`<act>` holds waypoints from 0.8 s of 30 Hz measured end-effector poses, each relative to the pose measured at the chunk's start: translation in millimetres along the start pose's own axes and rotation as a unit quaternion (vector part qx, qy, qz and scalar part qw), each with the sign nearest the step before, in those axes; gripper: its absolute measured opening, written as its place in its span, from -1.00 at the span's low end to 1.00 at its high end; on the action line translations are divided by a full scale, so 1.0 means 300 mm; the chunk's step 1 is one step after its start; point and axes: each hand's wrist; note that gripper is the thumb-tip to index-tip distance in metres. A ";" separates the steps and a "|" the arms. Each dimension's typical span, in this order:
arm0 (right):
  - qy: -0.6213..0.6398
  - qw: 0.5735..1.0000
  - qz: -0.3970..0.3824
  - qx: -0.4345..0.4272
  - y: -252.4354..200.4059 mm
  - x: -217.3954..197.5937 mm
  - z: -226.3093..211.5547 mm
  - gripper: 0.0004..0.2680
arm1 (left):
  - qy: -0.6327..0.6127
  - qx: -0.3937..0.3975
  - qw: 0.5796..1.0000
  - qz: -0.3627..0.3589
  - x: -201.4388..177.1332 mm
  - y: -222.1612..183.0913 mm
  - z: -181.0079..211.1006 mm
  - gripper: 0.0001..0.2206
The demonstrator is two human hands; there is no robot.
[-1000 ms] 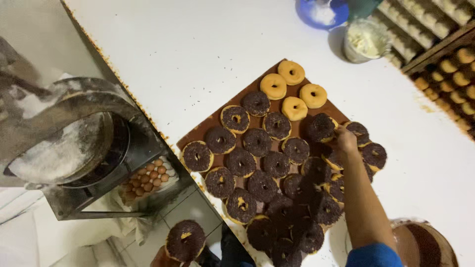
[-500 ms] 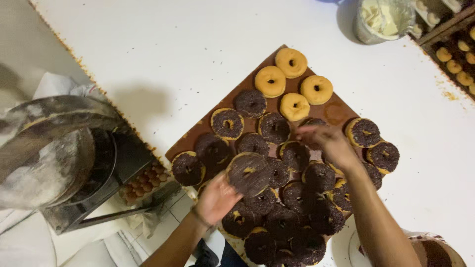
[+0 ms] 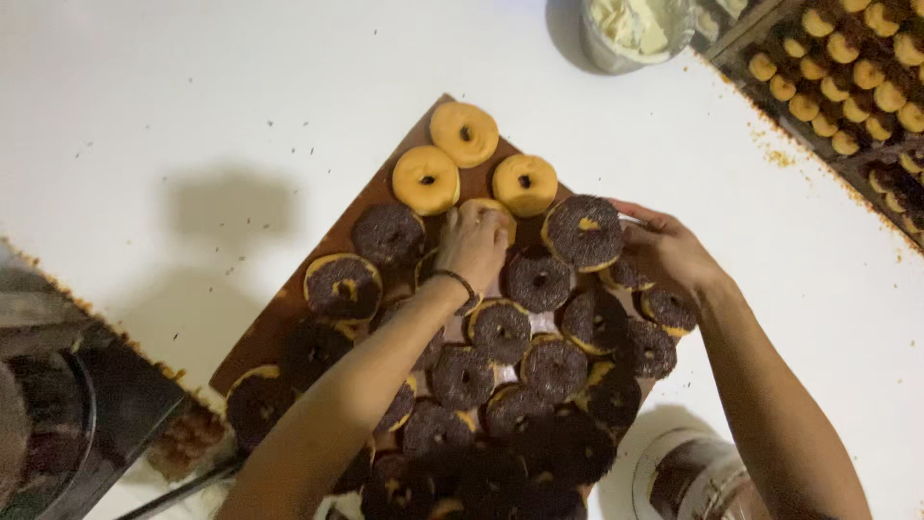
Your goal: The person dips donuts into a bowl of chocolate glaze and then presses them into a tray of chocolate sprinkles before placing the finished donuts onto a board.
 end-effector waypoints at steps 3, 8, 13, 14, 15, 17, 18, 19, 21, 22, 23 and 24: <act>-0.125 0.991 0.035 0.032 0.127 -0.083 0.060 -0.66 | 0.204 0.039 0.969 0.133 -0.029 0.081 -0.017 -0.60; -0.404 0.912 -0.040 0.048 0.317 -0.141 0.208 -0.69 | 0.127 0.010 0.989 0.074 -0.060 0.081 0.002 -0.57; -0.532 0.845 -0.029 -0.044 0.408 -0.041 0.168 -0.47 | -0.271 0.062 0.959 0.053 -0.135 -0.096 -0.057 -0.44; -0.526 0.846 -0.014 -0.086 0.420 0.018 0.156 -0.31 | -0.438 0.035 0.898 -0.025 -0.143 -0.152 -0.082 -0.46; -0.530 0.841 -0.023 -0.107 0.427 0.080 0.140 -0.22 | -0.588 0.009 0.803 -0.103 -0.150 -0.205 -0.105 -0.47; -0.535 0.831 -0.045 -0.149 0.409 0.219 0.096 -0.04 | -0.748 -0.022 0.630 -0.206 -0.187 -0.301 -0.152 -0.50; -0.553 0.820 -0.052 -0.137 0.382 0.260 0.058 -0.06 | -0.778 -0.027 0.579 -0.241 -0.200 -0.353 -0.173 -0.50; -0.572 0.809 -0.060 -0.126 0.345 0.294 0.007 -0.09 | -0.804 -0.031 0.526 -0.275 -0.214 -0.397 -0.190 -0.51; -0.620 0.769 -0.112 -0.109 0.225 0.376 -0.126 -0.11 | -0.815 -0.062 0.535 -0.216 -0.238 -0.444 -0.198 -0.51; -0.648 0.739 -0.160 -0.095 0.118 0.414 -0.177 -0.11 | -0.819 -0.081 0.535 -0.190 -0.231 -0.479 -0.202 -0.51; -0.673 0.705 -0.207 -0.080 0.002 0.456 -0.224 -0.10 | -0.771 -0.057 0.620 -0.134 -0.221 -0.518 -0.211 -0.53; -0.671 0.696 -0.251 -0.050 -0.131 0.501 -0.261 -0.12 | -0.710 -0.033 0.699 -0.081 -0.209 -0.558 -0.219 -0.55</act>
Point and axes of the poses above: each hand's wrist, its own y-axis towards the middle knuckle, its own x-axis out of the palm, z = x × y, and after that the axes turned 15 degrees about -x, right-handed
